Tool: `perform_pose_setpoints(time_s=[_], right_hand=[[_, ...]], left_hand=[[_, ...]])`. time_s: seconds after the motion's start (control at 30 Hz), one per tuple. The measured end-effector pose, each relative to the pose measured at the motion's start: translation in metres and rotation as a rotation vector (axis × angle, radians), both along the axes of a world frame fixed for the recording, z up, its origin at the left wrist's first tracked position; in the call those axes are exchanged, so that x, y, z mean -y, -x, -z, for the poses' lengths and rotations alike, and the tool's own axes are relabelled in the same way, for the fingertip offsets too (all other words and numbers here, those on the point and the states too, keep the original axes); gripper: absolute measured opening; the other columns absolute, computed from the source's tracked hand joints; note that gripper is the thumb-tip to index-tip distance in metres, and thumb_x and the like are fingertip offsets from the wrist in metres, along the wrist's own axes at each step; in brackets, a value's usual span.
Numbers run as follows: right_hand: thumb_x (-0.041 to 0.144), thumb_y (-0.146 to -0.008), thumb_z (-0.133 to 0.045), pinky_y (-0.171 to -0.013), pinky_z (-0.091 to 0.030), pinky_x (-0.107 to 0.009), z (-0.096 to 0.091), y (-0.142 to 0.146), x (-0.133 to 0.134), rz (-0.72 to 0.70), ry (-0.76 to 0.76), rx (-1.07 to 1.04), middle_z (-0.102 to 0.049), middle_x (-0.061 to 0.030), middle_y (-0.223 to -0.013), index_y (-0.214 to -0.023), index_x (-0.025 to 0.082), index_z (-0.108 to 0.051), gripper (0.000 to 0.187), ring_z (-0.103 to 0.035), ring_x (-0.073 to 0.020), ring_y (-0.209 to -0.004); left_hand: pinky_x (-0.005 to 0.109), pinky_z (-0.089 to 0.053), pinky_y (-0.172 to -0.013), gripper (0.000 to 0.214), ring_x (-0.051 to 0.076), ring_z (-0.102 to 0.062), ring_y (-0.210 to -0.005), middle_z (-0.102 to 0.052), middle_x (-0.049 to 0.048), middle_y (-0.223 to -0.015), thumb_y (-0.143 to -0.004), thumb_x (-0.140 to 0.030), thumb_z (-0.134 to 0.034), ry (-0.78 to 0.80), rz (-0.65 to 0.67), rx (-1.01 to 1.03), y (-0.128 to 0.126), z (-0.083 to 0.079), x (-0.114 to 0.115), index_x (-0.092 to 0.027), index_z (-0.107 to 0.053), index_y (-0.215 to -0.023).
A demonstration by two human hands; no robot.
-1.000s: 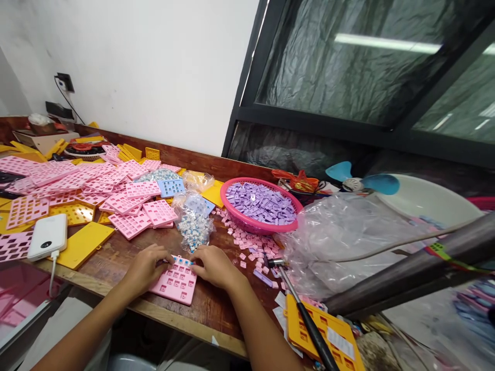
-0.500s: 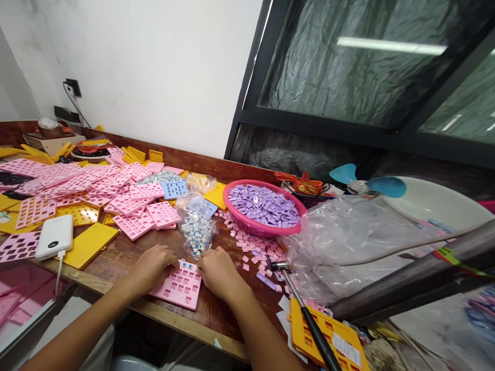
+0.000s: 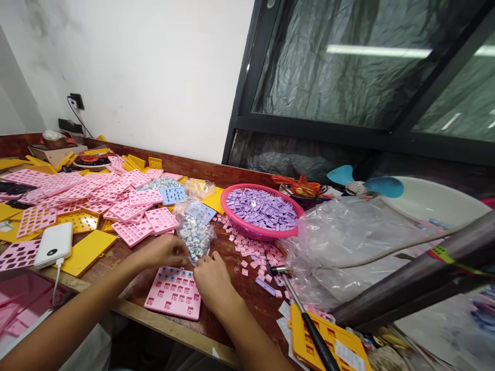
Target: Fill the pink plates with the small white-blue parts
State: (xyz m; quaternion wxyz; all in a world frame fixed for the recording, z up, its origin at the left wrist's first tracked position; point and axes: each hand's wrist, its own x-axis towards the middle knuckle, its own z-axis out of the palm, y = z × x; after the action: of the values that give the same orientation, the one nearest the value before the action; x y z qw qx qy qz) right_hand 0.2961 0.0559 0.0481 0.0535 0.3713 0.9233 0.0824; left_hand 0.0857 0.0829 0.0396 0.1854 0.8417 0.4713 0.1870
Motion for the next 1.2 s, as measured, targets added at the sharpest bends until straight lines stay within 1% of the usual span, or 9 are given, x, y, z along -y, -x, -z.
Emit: perform_pose_setpoints(time_s=[0.1,0.2,0.43,0.63,0.73,0.8,0.97,1.1,1.2], right_hand=[[0.014,-0.095,-0.055,-0.086,-0.032,-0.04,0.004,0.004,0.003,0.01,-0.019,0.011,-0.075,-0.0126,-0.099,-0.095,0.014,-0.077,0.022,-0.063,-0.0237,-0.093],[0.014,-0.094,-0.056,-0.087,-0.033,-0.04,0.007,0.007,0.003,0.008,-0.014,0.007,-0.075,-0.0134,-0.097,-0.091,0.015,-0.078,0.022,-0.063,-0.0234,-0.092],[0.009,-0.092,-0.054,-0.083,-0.036,-0.036,0.005,0.001,-0.006,0.033,0.078,-0.059,-0.077,-0.0115,-0.091,-0.082,0.015,-0.076,0.025,-0.067,-0.0223,-0.089],[0.033,-0.09,-0.065,-0.073,-0.046,-0.026,0.019,-0.021,-0.041,-0.061,0.559,-0.64,-0.078,-0.0014,-0.087,-0.086,0.023,-0.078,0.017,-0.069,-0.0185,-0.079],[0.046,-0.092,-0.058,-0.078,-0.05,-0.031,0.041,-0.029,-0.069,0.236,0.324,-1.062,-0.076,-0.0073,-0.095,-0.096,0.018,-0.075,0.033,-0.068,-0.0223,-0.085],[0.053,-0.087,-0.06,-0.081,-0.052,-0.037,0.058,-0.031,-0.085,0.448,0.205,-1.118,-0.073,-0.0121,-0.105,-0.114,0.014,-0.068,0.049,-0.067,-0.0249,-0.087],[0.052,-0.081,-0.066,-0.103,-0.045,-0.044,0.09,-0.031,-0.11,0.467,0.278,-1.202,-0.064,-0.0154,-0.131,-0.134,0.014,-0.053,0.066,-0.061,-0.0274,-0.116],[0.043,-0.073,-0.073,-0.092,-0.05,-0.04,0.096,-0.032,-0.118,0.409,0.473,-1.433,-0.072,-0.0094,-0.109,-0.119,0.016,-0.062,0.054,-0.066,-0.0249,-0.097],[0.042,-0.072,-0.077,-0.086,-0.051,-0.037,0.089,-0.031,-0.114,0.396,0.607,-1.572,-0.073,-0.0054,-0.096,-0.104,0.018,-0.068,0.041,-0.065,-0.0225,-0.087]], left_hand=[[0.031,-0.046,-0.076,0.023,0.025,-0.065,-0.091,-0.07,0.0064,-0.1,-0.079,-0.033,-0.074,-0.223,-0.059,-0.014,-0.011,0.004,-0.036,-0.023,-0.074,-0.099],[0.034,-0.048,-0.08,0.028,0.026,-0.063,-0.097,-0.064,0.0084,-0.11,-0.084,-0.04,-0.071,-0.265,-0.099,0.036,-0.017,0.021,-0.061,-0.022,-0.068,-0.105],[0.039,-0.049,-0.085,0.025,0.026,-0.06,-0.096,-0.06,0.0093,-0.103,-0.086,-0.036,-0.068,-0.255,-0.256,0.133,-0.008,0.056,-0.073,-0.018,-0.062,-0.102],[0.037,-0.049,-0.09,0.011,0.023,-0.061,-0.096,-0.063,0.0077,-0.097,-0.085,-0.015,-0.061,-0.222,-0.117,0.261,-0.014,0.062,-0.07,-0.018,-0.069,-0.093],[0.034,-0.049,-0.088,0.022,0.021,-0.061,-0.096,-0.065,0.0066,-0.098,-0.078,-0.006,-0.058,-0.216,-0.056,0.316,-0.017,0.063,-0.068,-0.017,-0.07,-0.093],[0.033,-0.05,-0.086,0.031,0.02,-0.062,-0.093,-0.067,0.0058,-0.098,-0.072,0.0,-0.054,-0.181,0.016,0.4,-0.02,0.063,-0.066,-0.017,-0.07,-0.094],[0.028,-0.051,-0.079,0.036,0.017,-0.063,-0.084,-0.069,0.0028,-0.088,-0.065,0.003,-0.05,-0.101,0.149,0.51,-0.027,0.063,-0.066,-0.016,-0.07,-0.087],[0.034,-0.05,-0.084,0.026,0.021,-0.06,-0.092,-0.062,0.0054,-0.099,-0.07,-0.009,-0.063,-0.186,-0.078,0.524,-0.02,0.059,-0.068,-0.017,-0.068,-0.094],[0.043,-0.047,-0.094,0.044,0.029,-0.057,-0.106,-0.059,0.0106,-0.111,-0.07,-0.032,-0.079,-0.228,-0.356,0.52,-0.01,0.059,-0.072,-0.017,-0.063,-0.108]])
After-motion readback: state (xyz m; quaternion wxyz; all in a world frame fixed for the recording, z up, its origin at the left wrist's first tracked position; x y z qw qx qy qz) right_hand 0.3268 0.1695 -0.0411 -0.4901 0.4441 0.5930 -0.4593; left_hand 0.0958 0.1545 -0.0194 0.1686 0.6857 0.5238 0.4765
